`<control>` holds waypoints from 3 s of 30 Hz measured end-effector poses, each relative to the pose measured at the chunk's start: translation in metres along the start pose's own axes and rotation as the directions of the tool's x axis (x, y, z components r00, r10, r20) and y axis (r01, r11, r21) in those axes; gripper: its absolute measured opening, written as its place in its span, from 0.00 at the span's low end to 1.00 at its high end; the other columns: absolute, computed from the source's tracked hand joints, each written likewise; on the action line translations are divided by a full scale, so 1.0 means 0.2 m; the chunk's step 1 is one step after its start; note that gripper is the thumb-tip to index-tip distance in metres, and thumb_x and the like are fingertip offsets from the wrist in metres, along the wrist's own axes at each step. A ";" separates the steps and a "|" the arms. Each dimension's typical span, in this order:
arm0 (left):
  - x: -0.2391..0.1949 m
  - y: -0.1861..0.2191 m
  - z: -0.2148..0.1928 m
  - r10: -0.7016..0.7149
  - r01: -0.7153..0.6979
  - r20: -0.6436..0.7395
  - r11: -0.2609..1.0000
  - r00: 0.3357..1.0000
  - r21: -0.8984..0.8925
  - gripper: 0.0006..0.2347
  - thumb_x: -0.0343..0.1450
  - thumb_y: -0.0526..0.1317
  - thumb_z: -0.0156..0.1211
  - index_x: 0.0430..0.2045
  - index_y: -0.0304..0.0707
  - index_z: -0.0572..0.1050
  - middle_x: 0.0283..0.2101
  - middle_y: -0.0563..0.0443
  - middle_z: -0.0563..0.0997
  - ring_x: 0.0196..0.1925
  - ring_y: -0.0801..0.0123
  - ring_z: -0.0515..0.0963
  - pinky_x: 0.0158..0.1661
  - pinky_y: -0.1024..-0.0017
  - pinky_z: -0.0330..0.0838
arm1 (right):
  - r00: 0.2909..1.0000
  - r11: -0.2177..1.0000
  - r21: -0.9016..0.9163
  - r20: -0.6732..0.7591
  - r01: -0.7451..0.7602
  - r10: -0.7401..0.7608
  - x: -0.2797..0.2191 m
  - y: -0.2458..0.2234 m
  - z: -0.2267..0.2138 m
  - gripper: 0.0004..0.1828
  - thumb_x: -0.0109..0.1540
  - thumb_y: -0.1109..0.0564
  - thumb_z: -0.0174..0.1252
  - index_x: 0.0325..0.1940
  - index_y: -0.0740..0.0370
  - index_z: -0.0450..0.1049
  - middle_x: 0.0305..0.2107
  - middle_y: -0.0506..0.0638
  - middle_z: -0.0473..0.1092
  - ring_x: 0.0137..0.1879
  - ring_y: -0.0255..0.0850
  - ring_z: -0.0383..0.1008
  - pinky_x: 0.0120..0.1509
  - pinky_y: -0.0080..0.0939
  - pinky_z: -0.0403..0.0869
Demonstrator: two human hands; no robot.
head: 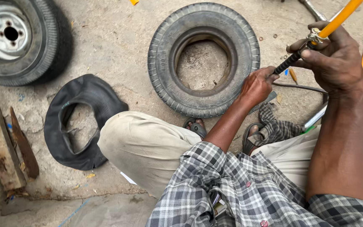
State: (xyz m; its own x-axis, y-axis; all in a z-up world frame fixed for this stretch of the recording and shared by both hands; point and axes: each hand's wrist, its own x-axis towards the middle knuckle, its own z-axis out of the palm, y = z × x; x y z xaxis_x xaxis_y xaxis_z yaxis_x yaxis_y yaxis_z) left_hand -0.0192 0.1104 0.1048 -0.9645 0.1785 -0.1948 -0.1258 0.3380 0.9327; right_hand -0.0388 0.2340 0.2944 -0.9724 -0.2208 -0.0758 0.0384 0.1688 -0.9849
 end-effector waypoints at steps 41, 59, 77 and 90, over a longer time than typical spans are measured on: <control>0.08 -0.65 -0.55 -0.600 0.602 -0.051 0.797 0.799 0.052 0.14 0.64 0.29 0.68 0.41 0.46 0.85 0.49 0.54 0.86 0.52 0.70 0.84 0.57 0.67 0.73 | 0.995 0.941 -0.321 0.020 0.103 -0.102 0.15 0.20 0.41 0.14 0.67 0.70 0.60 0.52 0.62 0.66 0.44 0.54 0.76 0.55 0.43 0.82 0.61 0.43 0.80; -0.16 -0.49 -0.56 -0.433 0.417 0.040 0.886 0.901 0.205 0.37 0.54 0.44 0.82 0.57 0.36 0.68 0.56 0.44 0.80 0.62 0.56 0.76 0.73 0.51 0.41 | 0.923 0.813 -0.436 0.194 0.386 -0.334 0.19 0.34 0.63 0.15 0.69 0.72 0.60 0.56 0.66 0.63 0.45 0.56 0.77 0.55 0.45 0.83 0.59 0.43 0.81; -0.20 -0.43 -0.59 -0.419 0.408 -0.014 0.876 0.908 0.257 0.33 0.52 0.44 0.83 0.53 0.46 0.77 0.51 0.48 0.84 0.56 0.61 0.81 0.62 0.64 0.66 | 0.866 0.724 -0.490 0.386 0.485 -0.319 0.06 0.46 0.74 0.15 0.71 0.69 0.52 0.59 0.67 0.57 0.34 0.56 0.72 0.39 0.45 0.79 0.43 0.42 0.79; -0.20 -0.39 -0.60 -0.517 0.494 0.037 0.835 0.855 0.242 0.30 0.53 0.45 0.82 0.50 0.43 0.80 0.48 0.49 0.86 0.52 0.65 0.84 0.61 0.69 0.70 | 0.865 0.676 -0.586 0.476 0.446 -0.158 0.09 0.41 0.79 0.10 0.72 0.66 0.48 0.56 0.67 0.57 0.30 0.54 0.71 0.33 0.44 0.77 0.37 0.44 0.78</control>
State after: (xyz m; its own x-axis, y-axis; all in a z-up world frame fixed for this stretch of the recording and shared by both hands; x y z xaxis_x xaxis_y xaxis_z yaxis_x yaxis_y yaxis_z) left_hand 0.0015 -0.0345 0.0774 -0.7511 0.0121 -0.6601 -0.5256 0.5942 0.6089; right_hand -0.0163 0.0917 0.1871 -0.7375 -0.6751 0.0157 -0.5429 0.5789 -0.6085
